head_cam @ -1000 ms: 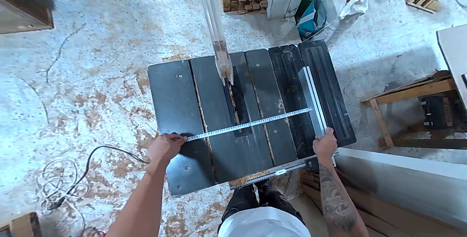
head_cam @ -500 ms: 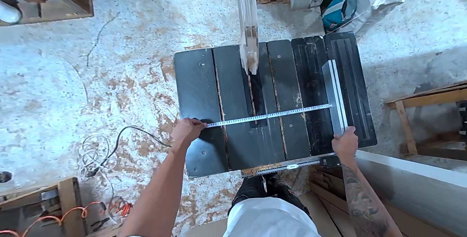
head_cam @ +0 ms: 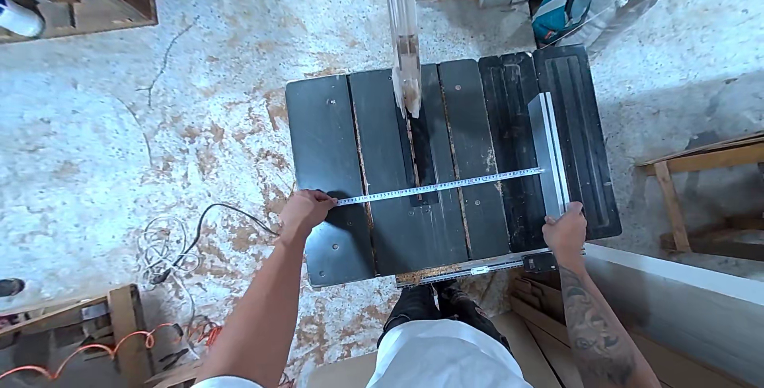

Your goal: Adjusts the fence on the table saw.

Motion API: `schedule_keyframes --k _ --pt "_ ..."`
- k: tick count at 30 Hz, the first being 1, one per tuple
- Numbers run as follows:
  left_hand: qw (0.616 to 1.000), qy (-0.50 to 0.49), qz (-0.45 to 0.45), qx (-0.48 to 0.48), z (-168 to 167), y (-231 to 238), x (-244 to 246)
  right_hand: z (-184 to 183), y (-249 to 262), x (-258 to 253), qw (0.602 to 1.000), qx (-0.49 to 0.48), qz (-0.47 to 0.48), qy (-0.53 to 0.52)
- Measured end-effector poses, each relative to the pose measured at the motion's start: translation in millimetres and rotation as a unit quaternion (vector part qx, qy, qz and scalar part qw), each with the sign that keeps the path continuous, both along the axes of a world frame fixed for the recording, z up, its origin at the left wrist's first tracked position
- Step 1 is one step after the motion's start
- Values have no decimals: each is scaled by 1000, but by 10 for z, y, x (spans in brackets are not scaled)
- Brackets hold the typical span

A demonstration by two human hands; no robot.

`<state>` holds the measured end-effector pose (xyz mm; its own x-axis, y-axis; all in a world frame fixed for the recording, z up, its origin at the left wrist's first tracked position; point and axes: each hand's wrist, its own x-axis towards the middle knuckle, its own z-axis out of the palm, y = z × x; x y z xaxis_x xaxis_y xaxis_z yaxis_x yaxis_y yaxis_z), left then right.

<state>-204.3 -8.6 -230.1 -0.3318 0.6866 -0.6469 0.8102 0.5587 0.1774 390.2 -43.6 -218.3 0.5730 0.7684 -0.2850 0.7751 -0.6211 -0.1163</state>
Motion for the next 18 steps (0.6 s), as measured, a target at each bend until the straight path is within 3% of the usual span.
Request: schedule_keyframes --k 3,9,18 --pt "1000 6 12 3 2 1 37 -72 26 13 1000 15 -11 -4" --pt "1000 12 3 7 -8 -10 44 -34 96 37 998 -52 7 -21" --pt "999 4 -17 45 4 -75 90 -70 95 15 1000 -17 -3 -14"
